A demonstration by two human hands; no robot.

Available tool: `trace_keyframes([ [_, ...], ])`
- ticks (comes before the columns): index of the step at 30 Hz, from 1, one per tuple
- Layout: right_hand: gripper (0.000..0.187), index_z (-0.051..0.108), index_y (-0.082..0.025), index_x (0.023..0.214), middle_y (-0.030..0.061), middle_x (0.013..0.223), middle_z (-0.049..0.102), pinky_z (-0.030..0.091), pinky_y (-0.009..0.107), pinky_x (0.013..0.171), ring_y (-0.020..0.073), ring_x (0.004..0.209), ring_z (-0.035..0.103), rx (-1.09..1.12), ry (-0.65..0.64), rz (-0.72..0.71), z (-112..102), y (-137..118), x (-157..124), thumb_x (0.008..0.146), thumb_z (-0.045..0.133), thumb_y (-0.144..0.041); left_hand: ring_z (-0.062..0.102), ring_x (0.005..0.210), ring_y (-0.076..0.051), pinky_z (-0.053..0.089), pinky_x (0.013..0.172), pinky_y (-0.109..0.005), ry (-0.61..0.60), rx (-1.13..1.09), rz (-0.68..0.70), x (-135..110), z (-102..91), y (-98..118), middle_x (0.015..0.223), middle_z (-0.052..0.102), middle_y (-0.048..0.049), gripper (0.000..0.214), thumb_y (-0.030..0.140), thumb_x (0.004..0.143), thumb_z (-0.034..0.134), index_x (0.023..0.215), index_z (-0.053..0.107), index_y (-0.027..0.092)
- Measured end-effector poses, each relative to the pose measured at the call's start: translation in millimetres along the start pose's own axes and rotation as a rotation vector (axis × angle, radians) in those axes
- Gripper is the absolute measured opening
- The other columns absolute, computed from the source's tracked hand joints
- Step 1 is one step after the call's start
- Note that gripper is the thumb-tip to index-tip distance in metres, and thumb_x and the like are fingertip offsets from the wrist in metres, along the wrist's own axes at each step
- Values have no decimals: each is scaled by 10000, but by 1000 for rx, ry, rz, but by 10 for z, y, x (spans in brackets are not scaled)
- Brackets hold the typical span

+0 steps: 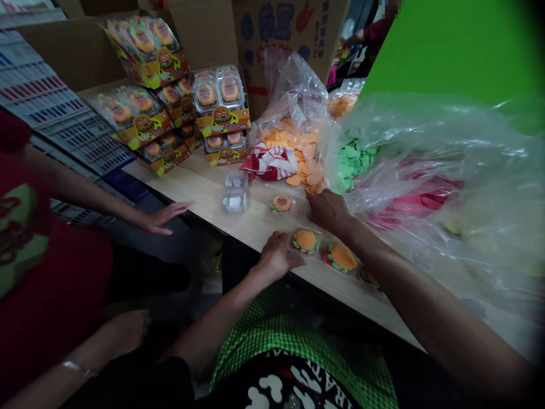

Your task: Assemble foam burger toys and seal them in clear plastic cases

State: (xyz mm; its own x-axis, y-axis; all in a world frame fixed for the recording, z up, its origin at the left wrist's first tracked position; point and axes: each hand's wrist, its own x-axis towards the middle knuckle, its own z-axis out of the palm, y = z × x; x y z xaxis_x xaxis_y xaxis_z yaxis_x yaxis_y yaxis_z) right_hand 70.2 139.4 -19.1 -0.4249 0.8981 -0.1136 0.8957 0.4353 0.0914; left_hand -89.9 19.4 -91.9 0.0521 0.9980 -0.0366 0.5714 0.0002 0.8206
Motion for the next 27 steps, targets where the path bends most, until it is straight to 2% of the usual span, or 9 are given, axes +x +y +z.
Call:
trace_keyframes([
  [4,295,652,-116,1061,190,935,722,480,322,694,328,1063,605,36,101,1,-63,-263,-427,837,470,-52,607,990,-292,471,935,-437,87,-102,-49,15,164,-54,984,628,-73,451,364,586,902,929,650,216],
  [7,381,615,-113,1155,190,1096,706,509,329,710,297,1009,616,113,210,-3,107,-444,-819,817,457,-32,621,891,-230,500,891,-415,102,-369,-106,74,171,-11,903,634,-27,479,273,564,891,910,566,210],
  [11,668,463,-102,1389,175,1307,643,557,395,850,297,1112,593,287,399,-82,494,-563,-1199,733,458,19,650,794,-182,559,795,-399,-59,-1004,-246,123,112,114,907,641,-6,604,270,556,872,1011,480,214],
  [13,743,430,-112,1423,166,1343,623,552,427,921,303,1208,553,366,478,-157,613,-585,-1301,696,443,42,661,752,-186,585,715,-413,-114,-1151,-365,146,83,174,948,650,-24,687,347,593,869,1127,454,221],
  [16,631,519,-175,1322,130,1261,661,538,434,952,277,1211,565,538,537,-230,591,-539,-1370,734,417,30,670,763,-194,582,599,-338,-115,-1079,-380,152,46,257,1012,665,-65,789,430,626,880,1253,453,215],
  [19,299,567,-205,1143,98,1015,681,539,397,816,241,931,643,750,603,63,399,-359,-1381,883,438,-134,661,743,-175,529,514,-240,-125,-994,-275,104,-8,370,986,666,-56,678,457,634,876,1176,563,198],
  [22,252,550,-213,1005,57,838,630,489,361,689,221,747,598,930,497,306,199,-136,-1376,958,424,-426,650,727,-148,534,550,-225,-92,-1011,-169,28,-58,535,957,665,-25,591,386,625,888,1103,593,203],
  [25,363,519,-228,848,22,762,567,452,324,661,196,720,542,1111,278,150,94,-25,-1391,967,391,-546,653,769,-142,559,676,-238,-98,-1076,-115,-91,-112,735,937,679,-28,555,240,601,907,1079,631,185],
  [27,364,493,-230,799,3,752,517,431,305,662,178,717,495,1192,231,73,79,-26,-1410,964,420,-546,665,765,-164,569,684,-254,-58,-1149,-184,-228,-230,865,904,688,-38,531,125,581,893,1062,675,178],
])
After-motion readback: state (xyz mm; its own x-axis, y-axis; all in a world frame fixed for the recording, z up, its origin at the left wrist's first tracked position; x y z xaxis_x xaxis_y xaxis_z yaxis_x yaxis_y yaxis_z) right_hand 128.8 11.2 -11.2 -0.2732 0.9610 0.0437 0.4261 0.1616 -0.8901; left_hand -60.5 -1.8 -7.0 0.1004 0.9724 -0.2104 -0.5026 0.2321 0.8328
